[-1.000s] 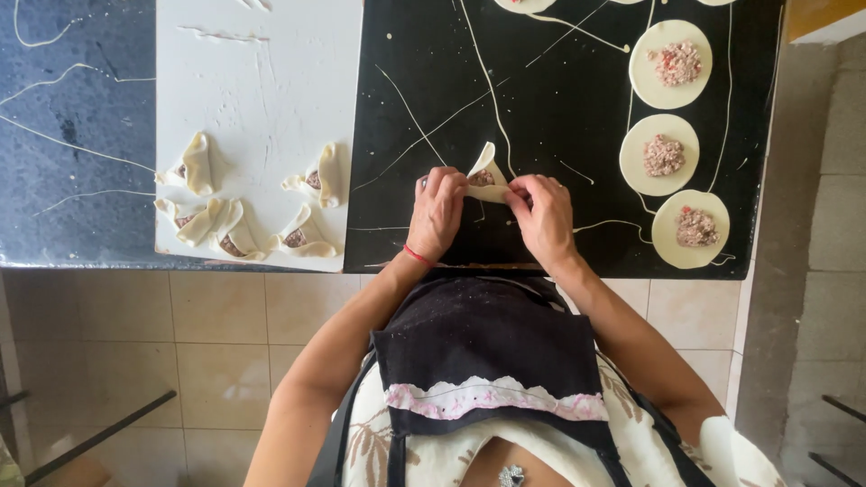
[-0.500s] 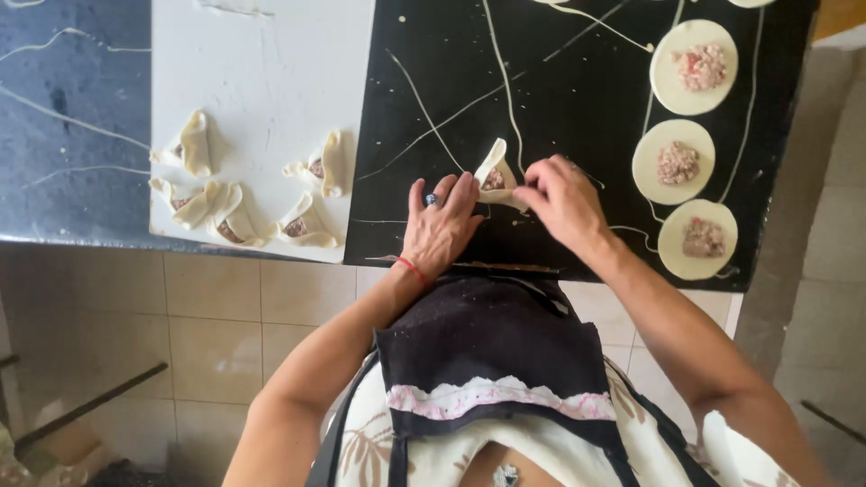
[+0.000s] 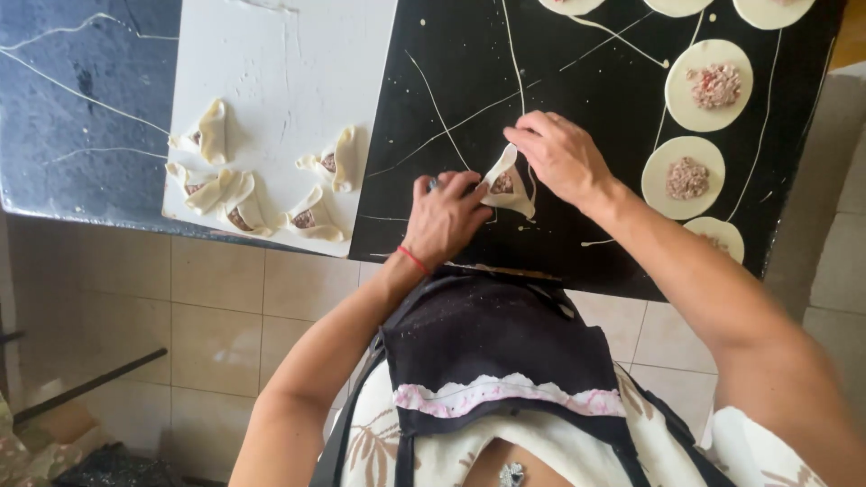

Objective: Folding circular dough pieces around meat filling into triangular shapes

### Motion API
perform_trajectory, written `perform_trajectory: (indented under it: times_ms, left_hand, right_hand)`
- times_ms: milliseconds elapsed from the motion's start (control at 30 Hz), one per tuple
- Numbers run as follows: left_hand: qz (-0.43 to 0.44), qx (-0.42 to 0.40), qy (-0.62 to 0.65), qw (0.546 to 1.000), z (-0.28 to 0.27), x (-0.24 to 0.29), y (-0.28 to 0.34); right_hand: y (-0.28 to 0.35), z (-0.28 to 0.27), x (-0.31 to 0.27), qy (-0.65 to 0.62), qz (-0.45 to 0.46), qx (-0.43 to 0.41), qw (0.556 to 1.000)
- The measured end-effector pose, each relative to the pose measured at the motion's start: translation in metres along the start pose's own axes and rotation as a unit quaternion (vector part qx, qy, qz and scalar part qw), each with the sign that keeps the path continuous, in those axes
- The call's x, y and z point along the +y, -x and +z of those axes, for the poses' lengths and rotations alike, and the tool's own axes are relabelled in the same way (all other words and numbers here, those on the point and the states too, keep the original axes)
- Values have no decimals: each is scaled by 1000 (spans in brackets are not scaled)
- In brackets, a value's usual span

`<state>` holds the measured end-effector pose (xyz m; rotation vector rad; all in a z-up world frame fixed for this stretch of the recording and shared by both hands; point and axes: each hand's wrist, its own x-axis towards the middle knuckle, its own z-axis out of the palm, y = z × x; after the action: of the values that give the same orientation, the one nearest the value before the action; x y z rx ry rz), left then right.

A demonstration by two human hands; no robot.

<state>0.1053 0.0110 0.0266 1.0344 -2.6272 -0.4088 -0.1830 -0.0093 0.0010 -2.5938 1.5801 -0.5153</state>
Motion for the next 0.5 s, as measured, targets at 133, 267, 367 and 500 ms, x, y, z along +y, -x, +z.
perform_trajectory:
  times_ms: [133,267,367,500]
  left_hand:
    - [-83,5,173,981,2,-13,-21]
    - [-121,5,184,975,25,-12,-28]
    - [-136,27,209,968,32,-16,-42]
    - [-64,60,233,968,46,-24,-56]
  right_hand:
    - [-7,17,-2,69,-68,-5,995]
    - [-10,5,-12,-126,81,-110,983]
    - [-15,5,-6,-89,69,-113,987]
    - [-15,-25,-23,-53,-3,-104,993]
